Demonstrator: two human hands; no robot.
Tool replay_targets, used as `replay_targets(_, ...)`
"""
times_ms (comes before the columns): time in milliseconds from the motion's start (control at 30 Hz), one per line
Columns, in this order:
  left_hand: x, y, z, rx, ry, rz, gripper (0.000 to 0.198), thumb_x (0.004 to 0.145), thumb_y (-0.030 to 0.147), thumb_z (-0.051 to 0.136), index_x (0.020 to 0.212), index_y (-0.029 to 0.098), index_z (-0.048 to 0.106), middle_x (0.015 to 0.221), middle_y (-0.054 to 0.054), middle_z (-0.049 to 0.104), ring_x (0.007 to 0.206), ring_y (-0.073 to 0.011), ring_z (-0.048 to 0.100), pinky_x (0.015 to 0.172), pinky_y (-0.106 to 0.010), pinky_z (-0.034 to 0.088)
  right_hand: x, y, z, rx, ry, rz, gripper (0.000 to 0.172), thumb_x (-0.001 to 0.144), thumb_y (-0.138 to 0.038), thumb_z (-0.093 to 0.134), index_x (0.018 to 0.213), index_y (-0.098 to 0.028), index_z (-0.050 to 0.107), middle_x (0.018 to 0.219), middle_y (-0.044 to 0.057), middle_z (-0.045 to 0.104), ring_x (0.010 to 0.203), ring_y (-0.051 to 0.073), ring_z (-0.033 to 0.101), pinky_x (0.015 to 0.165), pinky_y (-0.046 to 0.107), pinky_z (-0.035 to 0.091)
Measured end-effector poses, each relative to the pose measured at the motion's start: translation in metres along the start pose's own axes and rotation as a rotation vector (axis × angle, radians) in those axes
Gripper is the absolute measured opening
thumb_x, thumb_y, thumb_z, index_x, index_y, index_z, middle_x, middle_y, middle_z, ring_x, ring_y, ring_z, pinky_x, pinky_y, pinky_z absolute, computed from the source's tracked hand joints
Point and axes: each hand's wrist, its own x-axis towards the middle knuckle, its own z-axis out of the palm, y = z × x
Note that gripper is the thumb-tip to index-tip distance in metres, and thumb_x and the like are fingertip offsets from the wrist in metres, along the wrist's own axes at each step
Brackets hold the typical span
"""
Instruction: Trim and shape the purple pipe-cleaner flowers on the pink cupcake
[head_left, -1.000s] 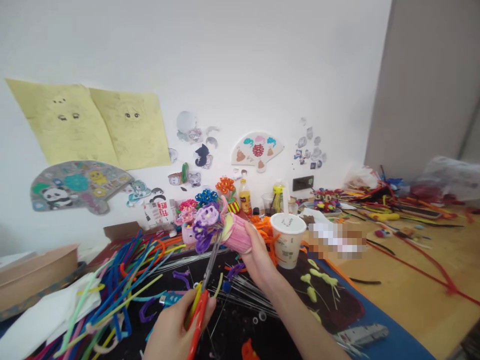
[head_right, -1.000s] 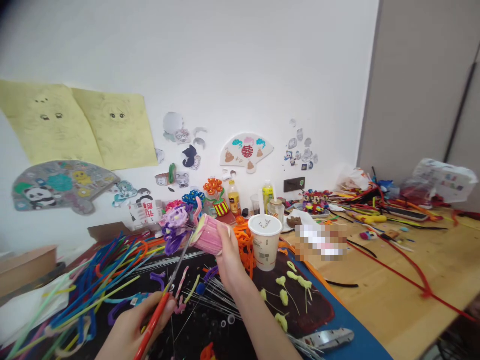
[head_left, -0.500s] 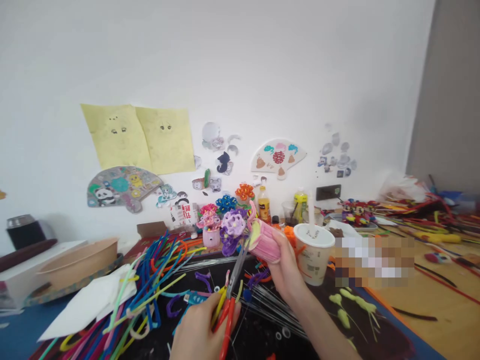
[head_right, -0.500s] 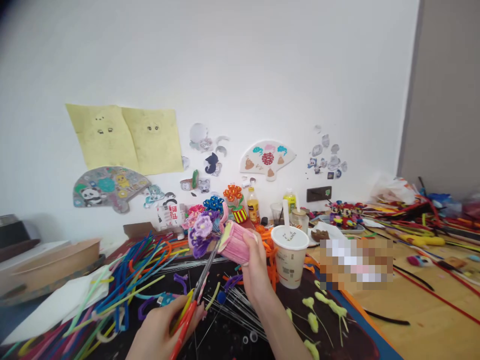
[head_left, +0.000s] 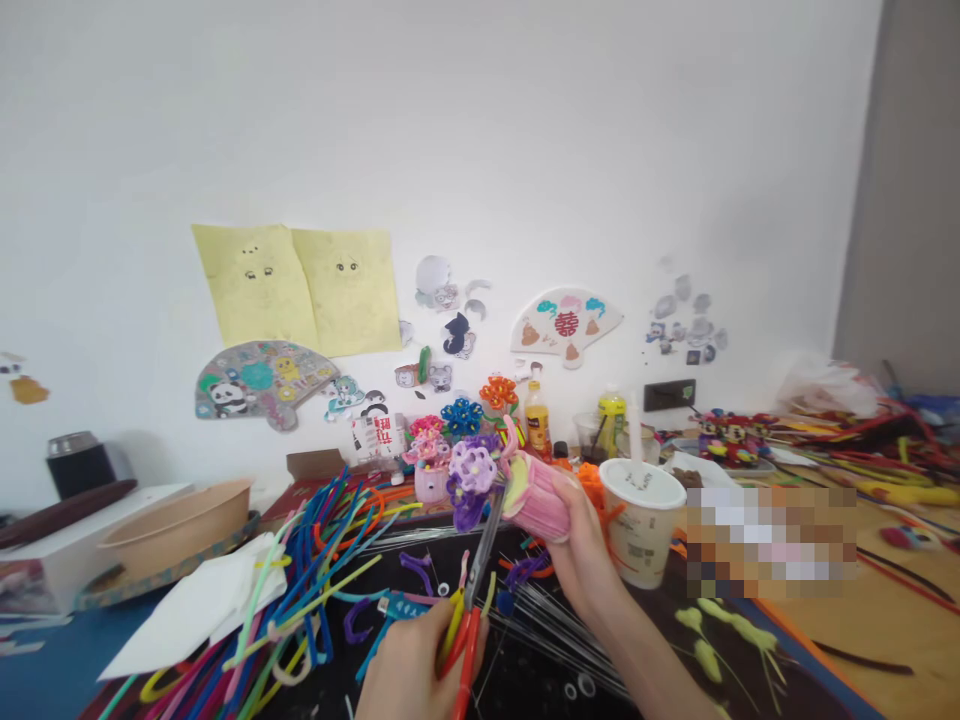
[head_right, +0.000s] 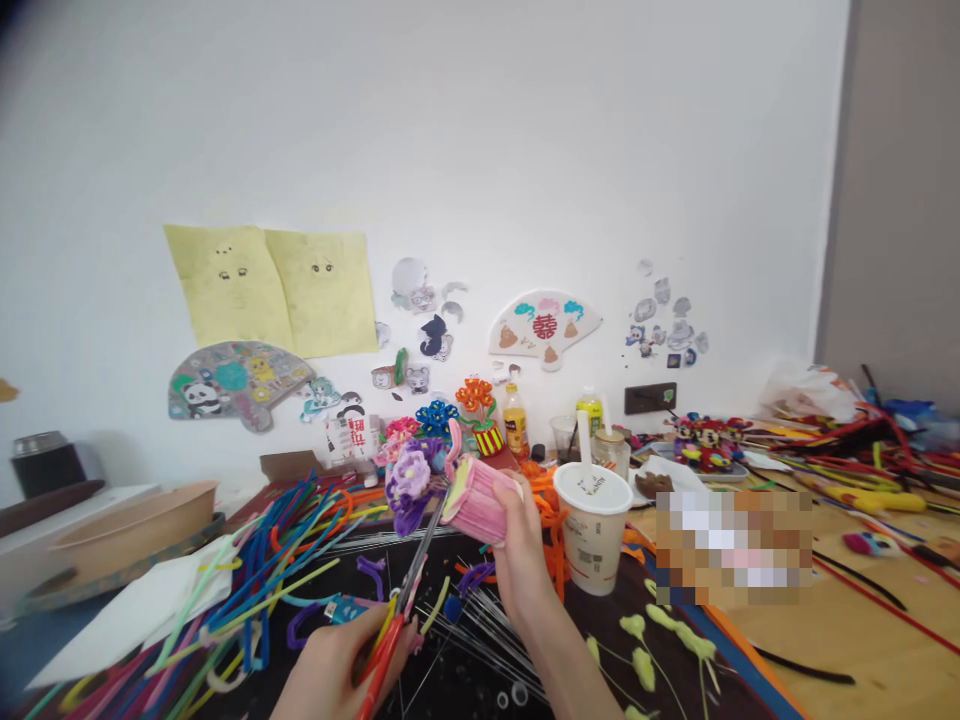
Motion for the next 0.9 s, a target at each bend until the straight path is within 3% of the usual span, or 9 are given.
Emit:
replay_targets(233,0.0,0.0,0.0,0.005,-0.006,-0.013,0.029,0.088,0.038,0.04,0.074,0.02,0.058,0.067,-0.002,0.06,0.06,-0.0149,0.051,0.059,-0.023,0.034,0.001,0.002,-0.003,0.008,0.001,0.02,0.046,0.075,-0.041,0.07,0.116,-0.021,0.062,0.112,0.003,0.066,0.103,0.022,0.06,0.085,0.033,0.051)
replay_targets(567,-0.001,0.001,0.0,0.087,-0.01,-0.025,0.035,0.09,0.042,0.034,0.073,0.02,0.055,0.07,-0.004,0.061,0.063,-0.0158,0.05,0.058,-0.023,0.032,0.005,0.003,-0.006,0.102,0.0,0.208,0.046,0.076,-0.046,0.069,0.114,-0.021,0.065,0.113,0.003,0.068,0.107,0.022,0.06,0.084,0.031,0.051)
replay_targets(767,0.002,-0.009,0.003,0.057,0.046,-0.025,0.03,0.087,0.038,0.042,0.076,0.02,0.063,0.069,-0.003,0.064,0.061,-0.0147,0.051,0.057,-0.022,0.032,0.007,0.004,-0.009,0.072,0.003,0.186,0.036,0.073,-0.041,0.069,0.104,-0.022,0.067,0.107,0.0,0.069,0.108,0.02,0.058,0.084,0.028,0.051)
replay_targets(900,0.003,-0.014,0.006,0.047,0.06,-0.027,0.032,0.086,0.038,0.044,0.076,0.019,0.066,0.065,-0.004,0.065,0.058,-0.0143,0.051,0.056,-0.022,0.031,0.01,0.005,-0.008,-0.041,0.064,0.135,0.047,0.071,-0.049,0.069,0.108,-0.023,0.063,0.105,0.002,0.067,0.102,0.023,0.061,0.08,0.033,0.051)
